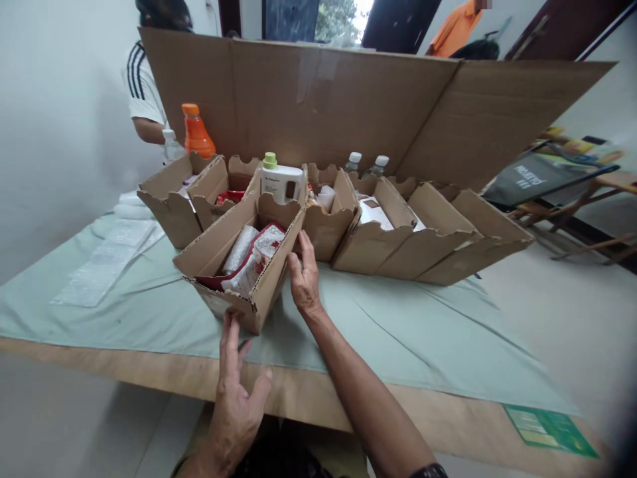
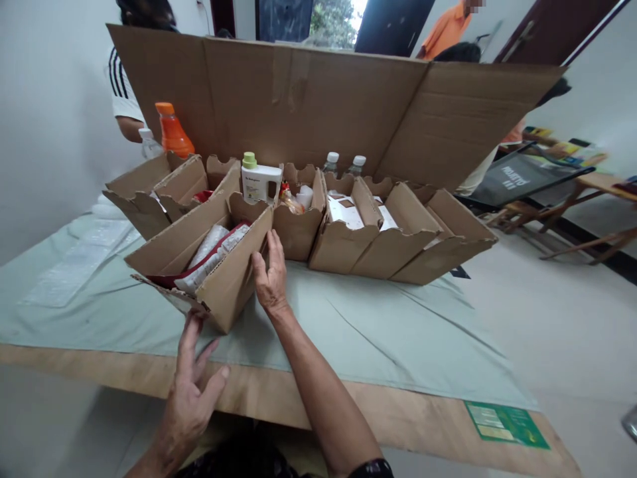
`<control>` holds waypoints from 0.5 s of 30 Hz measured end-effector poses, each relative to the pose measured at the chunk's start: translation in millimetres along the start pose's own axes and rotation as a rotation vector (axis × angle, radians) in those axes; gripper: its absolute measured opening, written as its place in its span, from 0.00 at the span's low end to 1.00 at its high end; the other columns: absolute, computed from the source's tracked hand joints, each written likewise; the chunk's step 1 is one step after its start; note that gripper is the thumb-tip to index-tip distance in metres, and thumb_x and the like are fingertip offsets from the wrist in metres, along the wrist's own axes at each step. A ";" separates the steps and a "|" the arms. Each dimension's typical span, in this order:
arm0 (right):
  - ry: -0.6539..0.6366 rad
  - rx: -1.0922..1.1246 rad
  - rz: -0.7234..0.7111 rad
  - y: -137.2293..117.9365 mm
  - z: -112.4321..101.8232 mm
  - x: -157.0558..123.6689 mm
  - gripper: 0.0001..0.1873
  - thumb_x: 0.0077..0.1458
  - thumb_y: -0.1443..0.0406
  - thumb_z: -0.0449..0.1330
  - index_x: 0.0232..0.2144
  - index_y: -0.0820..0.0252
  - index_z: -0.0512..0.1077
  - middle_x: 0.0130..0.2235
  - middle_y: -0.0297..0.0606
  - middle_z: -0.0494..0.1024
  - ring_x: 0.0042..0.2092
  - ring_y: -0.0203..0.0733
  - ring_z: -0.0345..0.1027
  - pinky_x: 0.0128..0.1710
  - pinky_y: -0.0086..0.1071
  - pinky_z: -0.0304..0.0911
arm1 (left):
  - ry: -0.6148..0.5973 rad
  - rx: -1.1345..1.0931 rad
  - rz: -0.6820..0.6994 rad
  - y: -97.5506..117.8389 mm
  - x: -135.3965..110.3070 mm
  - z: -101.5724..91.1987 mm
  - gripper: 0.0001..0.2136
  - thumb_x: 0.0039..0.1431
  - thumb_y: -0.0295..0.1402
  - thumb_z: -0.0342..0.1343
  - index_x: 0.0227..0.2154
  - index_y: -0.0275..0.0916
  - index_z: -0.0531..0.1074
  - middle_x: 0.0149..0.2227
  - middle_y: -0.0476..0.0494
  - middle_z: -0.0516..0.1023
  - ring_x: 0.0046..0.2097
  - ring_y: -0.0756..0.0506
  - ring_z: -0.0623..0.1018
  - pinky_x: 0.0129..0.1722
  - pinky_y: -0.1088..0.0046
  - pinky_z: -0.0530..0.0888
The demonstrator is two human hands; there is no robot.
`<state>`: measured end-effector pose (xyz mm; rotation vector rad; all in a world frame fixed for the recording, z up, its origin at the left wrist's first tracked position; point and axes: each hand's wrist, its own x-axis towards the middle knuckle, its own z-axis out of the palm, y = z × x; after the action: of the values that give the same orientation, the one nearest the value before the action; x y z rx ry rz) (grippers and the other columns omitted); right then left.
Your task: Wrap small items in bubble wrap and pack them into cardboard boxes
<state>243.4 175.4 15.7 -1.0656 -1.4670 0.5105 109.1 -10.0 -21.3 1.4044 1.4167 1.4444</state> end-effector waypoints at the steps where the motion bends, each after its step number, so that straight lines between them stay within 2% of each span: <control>1: -0.001 -0.002 -0.011 0.7 1.6 -0.5 0.42 0.66 0.39 0.46 0.69 0.60 0.59 0.72 0.50 0.59 0.73 0.48 0.51 0.74 0.48 0.46 | 0.000 0.010 0.004 -1.2 -0.8 1.1 0.38 0.65 0.31 0.55 0.74 0.54 0.45 0.77 0.42 0.43 0.74 0.32 0.57 0.65 0.50 0.71; 5: -0.008 -0.029 -0.047 6.9 7.5 -1.3 0.38 0.68 0.41 0.44 0.70 0.54 0.58 0.73 0.45 0.59 0.74 0.47 0.50 0.73 0.49 0.47 | 0.003 0.039 0.018 -6.5 -4.6 6.3 0.38 0.65 0.30 0.55 0.74 0.55 0.46 0.77 0.41 0.40 0.74 0.31 0.56 0.66 0.48 0.71; 8: -0.023 -0.034 -0.065 18.2 9.4 -6.4 0.38 0.68 0.42 0.44 0.69 0.55 0.60 0.71 0.46 0.61 0.73 0.48 0.52 0.72 0.49 0.49 | 0.001 0.068 0.035 -10.4 -3.7 6.5 0.38 0.65 0.30 0.56 0.74 0.55 0.46 0.77 0.42 0.40 0.74 0.31 0.57 0.66 0.49 0.71; 12: 0.030 -0.047 0.047 37.1 7.0 -16.0 0.32 0.65 0.44 0.49 0.59 0.57 0.71 0.65 0.49 0.71 0.67 0.50 0.62 0.69 0.49 0.55 | -0.070 0.146 0.061 -8.9 10.2 -2.3 0.37 0.65 0.29 0.56 0.73 0.57 0.49 0.77 0.43 0.42 0.75 0.32 0.54 0.64 0.50 0.72; 15: 0.095 -0.044 0.135 47.4 4.7 -17.0 0.27 0.66 0.47 0.49 0.51 0.57 0.75 0.60 0.49 0.75 0.63 0.50 0.66 0.67 0.49 0.57 | -0.120 0.196 0.037 -2.8 26.2 -6.8 0.36 0.65 0.30 0.56 0.72 0.57 0.52 0.78 0.44 0.41 0.74 0.31 0.56 0.66 0.47 0.70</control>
<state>252.2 185.5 -33.1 -1.2130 -1.3344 0.5177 96.8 13.8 -16.8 1.6179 1.4942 1.2485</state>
